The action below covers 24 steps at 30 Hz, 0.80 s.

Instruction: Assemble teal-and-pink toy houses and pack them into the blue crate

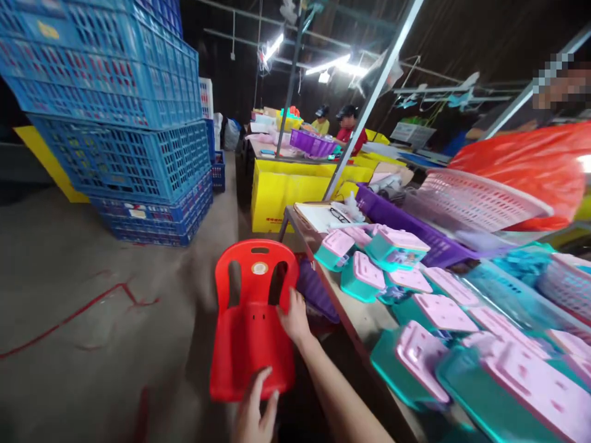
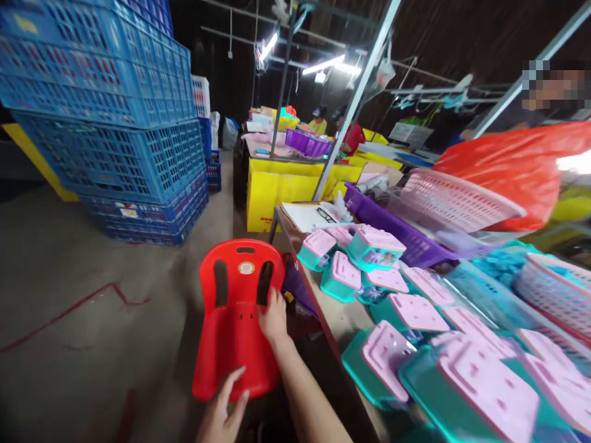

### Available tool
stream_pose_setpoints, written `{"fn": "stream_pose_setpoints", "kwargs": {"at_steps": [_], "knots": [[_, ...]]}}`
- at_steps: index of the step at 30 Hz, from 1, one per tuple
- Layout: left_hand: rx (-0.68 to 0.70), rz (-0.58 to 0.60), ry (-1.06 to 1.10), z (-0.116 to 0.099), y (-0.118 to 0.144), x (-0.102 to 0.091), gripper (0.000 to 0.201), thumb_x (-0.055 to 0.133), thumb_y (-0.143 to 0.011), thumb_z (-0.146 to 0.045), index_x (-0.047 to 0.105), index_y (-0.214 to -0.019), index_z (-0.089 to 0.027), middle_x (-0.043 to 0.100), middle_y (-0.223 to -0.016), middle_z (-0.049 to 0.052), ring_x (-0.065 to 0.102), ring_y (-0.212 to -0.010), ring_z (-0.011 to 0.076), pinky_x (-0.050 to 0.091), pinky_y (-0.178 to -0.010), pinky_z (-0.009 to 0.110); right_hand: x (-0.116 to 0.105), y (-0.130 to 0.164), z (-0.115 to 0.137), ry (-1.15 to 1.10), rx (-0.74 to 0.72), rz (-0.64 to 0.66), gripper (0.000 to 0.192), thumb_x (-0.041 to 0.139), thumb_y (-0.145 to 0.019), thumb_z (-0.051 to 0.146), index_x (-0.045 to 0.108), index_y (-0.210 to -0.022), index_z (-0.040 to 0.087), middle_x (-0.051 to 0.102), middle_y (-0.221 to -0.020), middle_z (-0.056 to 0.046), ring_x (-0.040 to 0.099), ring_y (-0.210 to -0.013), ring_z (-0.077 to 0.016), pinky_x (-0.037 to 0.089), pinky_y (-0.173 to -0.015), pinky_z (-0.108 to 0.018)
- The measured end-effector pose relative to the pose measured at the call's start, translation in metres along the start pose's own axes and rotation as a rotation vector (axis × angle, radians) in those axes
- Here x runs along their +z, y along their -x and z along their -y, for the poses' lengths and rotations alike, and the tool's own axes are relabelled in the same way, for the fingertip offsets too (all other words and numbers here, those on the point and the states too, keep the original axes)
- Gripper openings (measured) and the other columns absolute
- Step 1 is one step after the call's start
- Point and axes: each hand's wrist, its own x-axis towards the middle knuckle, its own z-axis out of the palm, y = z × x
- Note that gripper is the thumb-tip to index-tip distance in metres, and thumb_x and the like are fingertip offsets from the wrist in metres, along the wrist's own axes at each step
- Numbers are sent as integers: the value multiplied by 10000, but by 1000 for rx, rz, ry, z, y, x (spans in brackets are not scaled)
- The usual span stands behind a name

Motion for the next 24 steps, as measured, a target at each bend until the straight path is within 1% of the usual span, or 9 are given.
{"fn": "stream_pose_setpoints", "kwargs": {"at_steps": [2, 4, 6, 8, 11, 15, 18, 21, 24], "knots": [[-73, 89, -52, 4, -22, -11, 472, 483, -955, -462, 657, -1328, -232, 706, -1356, 91, 659, -1271, 253, 532, -1076, 366, 1, -73, 5, 16, 26, -79, 684, 474, -926, 218, 290, -1567, 68, 344, -1600, -229, 282, -1520, -335, 316, -1216, -514], [-124, 162, -91, 2, -30, -18, 480, 484, -959, -458, 645, -1348, -226, 696, -1372, 93, 652, -1281, 250, 534, -1074, 360, 1, -126, 9, 29, 56, -93, 726, 472, -908, 190, 238, -1588, 92, 275, -1643, -201, 181, -1555, -340, 274, -1227, -537], [-131, 189, -129, -6, -28, -23, 467, 479, -957, -412, 652, -1340, -209, 694, -1372, 105, 647, -1288, 254, 526, -1087, 363, -1, -156, 12, 31, 99, -53, 751, 524, -865, 180, 281, -1571, 102, 332, -1610, -212, 264, -1514, -387, 324, -1179, -573], [-94, 178, -193, -20, -28, -27, 465, 477, -939, -354, 656, -1340, -200, 684, -1385, 115, 627, -1313, 264, 499, -1122, 382, -6, -166, 15, 28, 131, -3, 695, 567, -844, 195, 391, -1508, 91, 436, -1520, -237, 422, -1405, -409, 388, -1116, -564], [-17, 203, -349, -50, -56, -45, 560, 513, -897, -306, 587, -1437, -177, 570, -1515, 133, 515, -1424, 292, 429, -1189, 423, -24, -162, 24, 14, 119, 39, 521, 592, -857, 237, 551, -1352, 80, 540, -1377, -243, 537, -1268, -382, 412, -1085, -499], [58, 127, -649, -106, -141, -91, 759, 527, -825, -213, 405, -1570, -141, 298, -1688, 124, 239, -1565, 303, 318, -1251, 463, -51, -139, 58, -26, 50, 105, 451, 614, -832, 218, 632, -1278, 156, 628, -1285, -199, 604, -1171, -357, 477, -982, -453], [74, 102, -900, -142, -204, -129, 860, 530, -761, -143, 352, -1601, -193, 258, -1705, 70, 105, -1590, 315, 207, -1274, 548, -50, -111, 102, -64, -76, 226, 332, 617, -753, 93, 765, -1012, 238, 737, -1111, -121, 697, -1037, -298, 526, -893, -375], [-89, 319, -1031, -157, -238, -165, 859, 491, -727, -69, 431, -1566, -244, 445, -1620, 54, 335, -1534, 281, 296, -1239, 486, -31, -79, 143, -86, -187, 300, 362, 675, -667, 81, 803, -929, 296, 766, -1133, -81, 719, -1063, -303, 543, -930, -387], [-206, 444, -1009, -157, -244, -203, 627, 481, -784, -109, 669, -1360, -271, 695, -1380, 62, 631, -1308, 233, 468, -1093, 345, -11, -54, 171, -78, -220, 311, 323, 641, -756, 153, 805, -906, 388, 775, -1148, -26, 737, -1056, -327, 571, -912, -461]]}}
